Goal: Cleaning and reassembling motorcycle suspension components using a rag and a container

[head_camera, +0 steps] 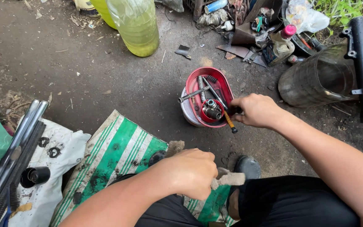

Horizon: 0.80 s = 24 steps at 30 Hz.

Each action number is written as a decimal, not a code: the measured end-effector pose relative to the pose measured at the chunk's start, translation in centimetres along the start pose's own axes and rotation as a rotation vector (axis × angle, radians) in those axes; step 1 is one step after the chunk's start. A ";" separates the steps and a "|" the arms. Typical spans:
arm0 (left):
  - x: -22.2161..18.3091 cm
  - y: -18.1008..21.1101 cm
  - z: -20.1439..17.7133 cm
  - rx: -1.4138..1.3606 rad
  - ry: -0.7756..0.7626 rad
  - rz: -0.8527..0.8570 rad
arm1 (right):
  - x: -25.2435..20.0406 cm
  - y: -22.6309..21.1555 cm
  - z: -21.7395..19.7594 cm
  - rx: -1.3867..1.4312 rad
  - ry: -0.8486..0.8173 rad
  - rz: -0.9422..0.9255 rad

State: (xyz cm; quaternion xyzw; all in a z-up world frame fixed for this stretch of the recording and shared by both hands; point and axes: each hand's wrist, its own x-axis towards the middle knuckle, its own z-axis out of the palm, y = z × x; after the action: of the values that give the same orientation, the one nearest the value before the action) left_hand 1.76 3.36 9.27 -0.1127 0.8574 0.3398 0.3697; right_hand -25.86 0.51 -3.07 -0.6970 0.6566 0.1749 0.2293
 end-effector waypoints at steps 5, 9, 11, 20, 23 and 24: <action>-0.5 0.3 -0.5 -0.025 0.047 -0.013 | 0.1 0.6 -2.6 0.073 0.201 0.037; -0.6 1.0 -1.0 -0.009 -0.010 0.004 | 3.0 -2.0 -3.4 0.100 0.305 -0.031; -1.2 1.1 -1.9 -0.039 -0.047 -0.003 | 4.8 -4.9 -4.9 0.153 0.190 0.138; -1.1 -0.3 0.9 -0.007 0.164 0.100 | 15.7 -9.0 -1.7 0.226 0.173 0.395; -1.8 -0.1 0.4 -0.040 0.146 0.101 | 15.9 -9.6 -1.5 0.329 0.135 0.464; -1.4 -0.4 0.8 -0.037 0.147 0.098 | 15.6 -9.4 -1.5 0.331 0.138 0.462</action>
State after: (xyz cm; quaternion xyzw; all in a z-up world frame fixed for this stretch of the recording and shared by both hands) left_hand 3.38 3.46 9.66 -0.1020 0.8802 0.3642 0.2866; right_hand -15.39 -13.03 -9.42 -0.4923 0.8316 0.0652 0.2486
